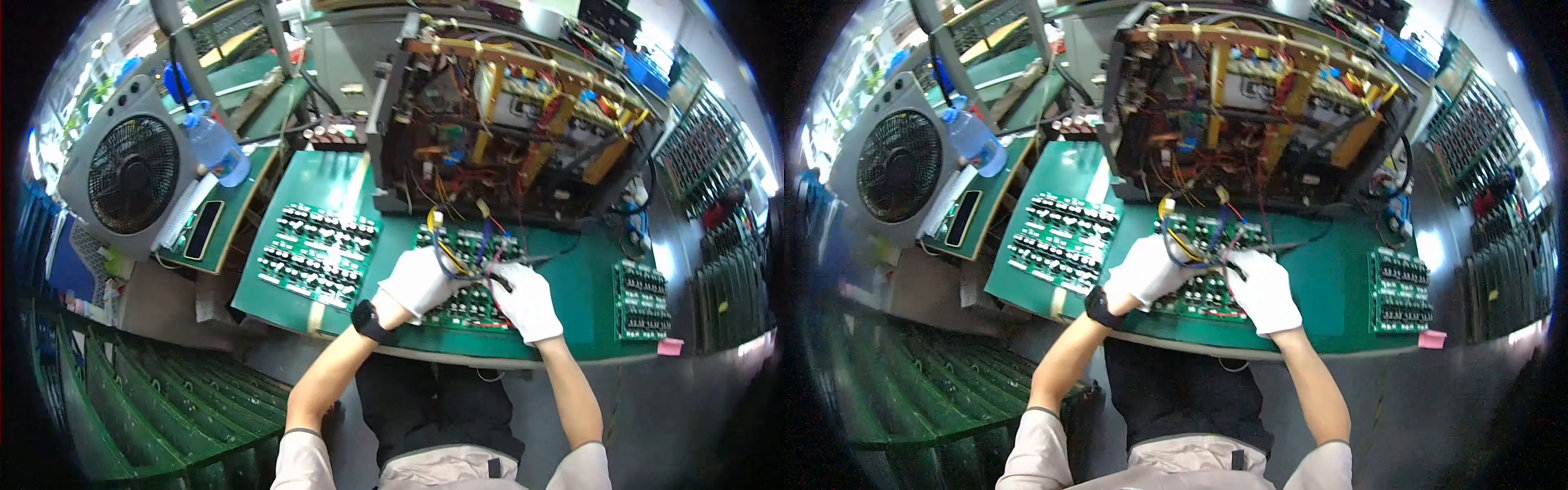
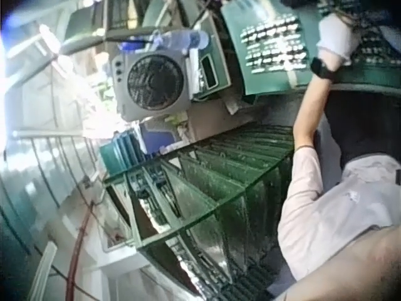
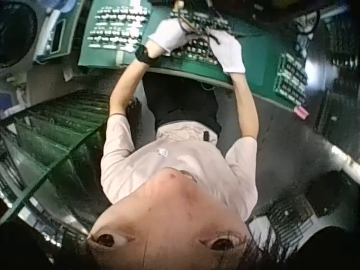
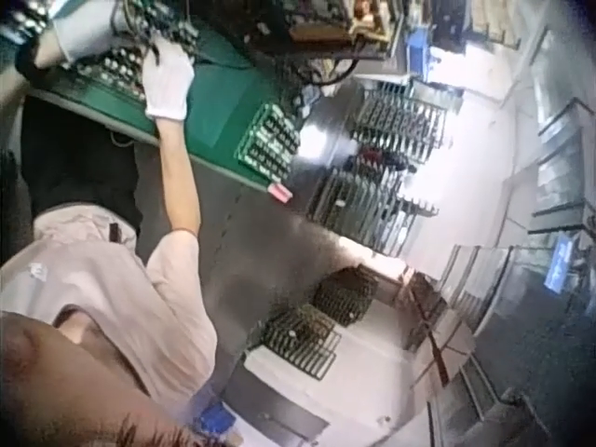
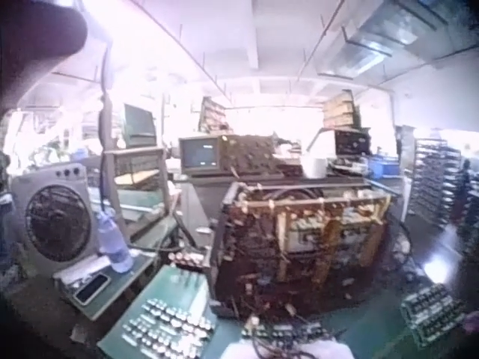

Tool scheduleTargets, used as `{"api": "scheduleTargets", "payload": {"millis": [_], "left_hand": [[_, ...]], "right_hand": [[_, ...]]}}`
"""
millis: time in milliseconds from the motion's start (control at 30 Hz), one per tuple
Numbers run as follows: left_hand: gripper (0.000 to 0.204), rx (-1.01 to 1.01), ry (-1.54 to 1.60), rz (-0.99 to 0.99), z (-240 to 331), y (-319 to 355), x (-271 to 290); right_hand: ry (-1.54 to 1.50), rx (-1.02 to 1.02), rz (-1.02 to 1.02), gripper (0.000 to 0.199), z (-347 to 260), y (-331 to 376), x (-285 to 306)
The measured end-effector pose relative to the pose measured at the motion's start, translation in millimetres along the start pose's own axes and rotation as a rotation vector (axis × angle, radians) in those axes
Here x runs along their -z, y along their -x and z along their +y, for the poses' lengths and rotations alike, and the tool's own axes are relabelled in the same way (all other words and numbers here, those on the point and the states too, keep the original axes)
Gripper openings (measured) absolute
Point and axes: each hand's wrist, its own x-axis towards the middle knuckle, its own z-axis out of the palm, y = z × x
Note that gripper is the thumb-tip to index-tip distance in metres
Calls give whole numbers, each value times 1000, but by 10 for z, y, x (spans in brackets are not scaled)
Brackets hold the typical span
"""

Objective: The person assembles and connects wire harnesses to circuit boards and electronic components by hand, wearing gloves, at an electronics factory workbench.

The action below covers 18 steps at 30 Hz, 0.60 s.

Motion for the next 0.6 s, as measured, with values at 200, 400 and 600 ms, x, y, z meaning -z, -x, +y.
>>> {"api": "scheduleTargets", "payload": {"millis": [200,400,600], "left_hand": [[31,-15,-36,-30,-20,-13,19],[31,22,6,-45,-44,-41,35],[30,16,-3,-93,-26,-43,71]], "right_hand": [[28,55,-65,23,38,-93,-3],[32,53,-75,24,67,-146,-37],[54,62,-86,25,49,-138,-33]]}}
